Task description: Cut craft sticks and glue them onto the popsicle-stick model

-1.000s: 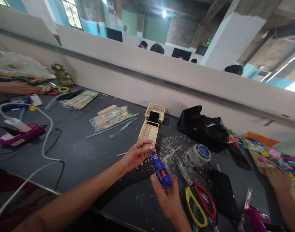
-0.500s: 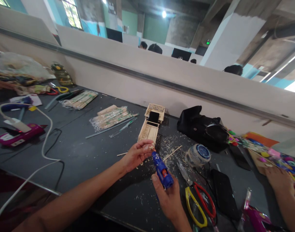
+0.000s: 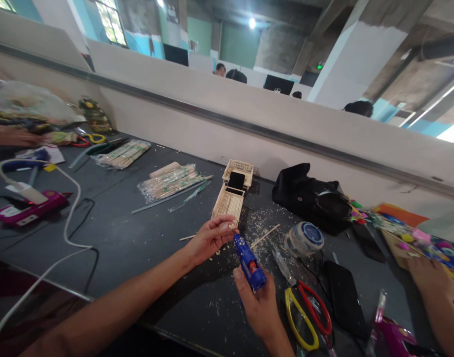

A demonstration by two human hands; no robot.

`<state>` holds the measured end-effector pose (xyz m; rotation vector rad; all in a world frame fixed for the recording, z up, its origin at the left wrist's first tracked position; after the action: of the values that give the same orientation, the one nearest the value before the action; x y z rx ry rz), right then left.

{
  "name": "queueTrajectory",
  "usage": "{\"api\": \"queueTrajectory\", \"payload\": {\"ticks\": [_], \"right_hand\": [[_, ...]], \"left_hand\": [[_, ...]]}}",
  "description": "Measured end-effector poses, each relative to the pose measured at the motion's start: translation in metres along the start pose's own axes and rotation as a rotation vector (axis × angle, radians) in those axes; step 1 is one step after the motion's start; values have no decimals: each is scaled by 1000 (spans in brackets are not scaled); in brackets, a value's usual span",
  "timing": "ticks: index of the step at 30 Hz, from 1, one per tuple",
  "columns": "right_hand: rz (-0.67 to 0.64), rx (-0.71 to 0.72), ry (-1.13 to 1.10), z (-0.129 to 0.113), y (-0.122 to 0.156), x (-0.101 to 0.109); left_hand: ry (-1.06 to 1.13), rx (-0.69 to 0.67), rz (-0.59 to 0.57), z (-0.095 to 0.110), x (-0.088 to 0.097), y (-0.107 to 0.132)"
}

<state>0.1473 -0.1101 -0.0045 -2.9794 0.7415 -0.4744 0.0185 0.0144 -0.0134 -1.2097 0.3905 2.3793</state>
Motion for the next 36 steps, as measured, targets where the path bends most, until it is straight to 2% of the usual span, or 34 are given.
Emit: {"api": "queueTrajectory", "payload": {"ticks": [7,12,17,36], "right_hand": [[-17,8,5,11,-1,1],[-104,-14,-16,14,-6,5],[-13,-11,-25,12,-2,2],[-6,-15,-24,-5,0,0]], "left_hand": [[-5,3,-18,0,0,1],[6,3,-16,0,-1,1],[10,6,-10,0,-2,1],[4,-6,4,1,-1,0]]}}
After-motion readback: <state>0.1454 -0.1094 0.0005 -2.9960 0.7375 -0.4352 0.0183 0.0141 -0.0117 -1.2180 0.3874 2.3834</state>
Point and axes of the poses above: each hand's wrist, its own y-axis away from the middle knuckle, its own x-axis out of the back of the hand, z = x × y, the point moved 1 cm from there along -y, towards the middle knuckle, and after that the axes turned 1 degree about -y, right-handed, at the moved point
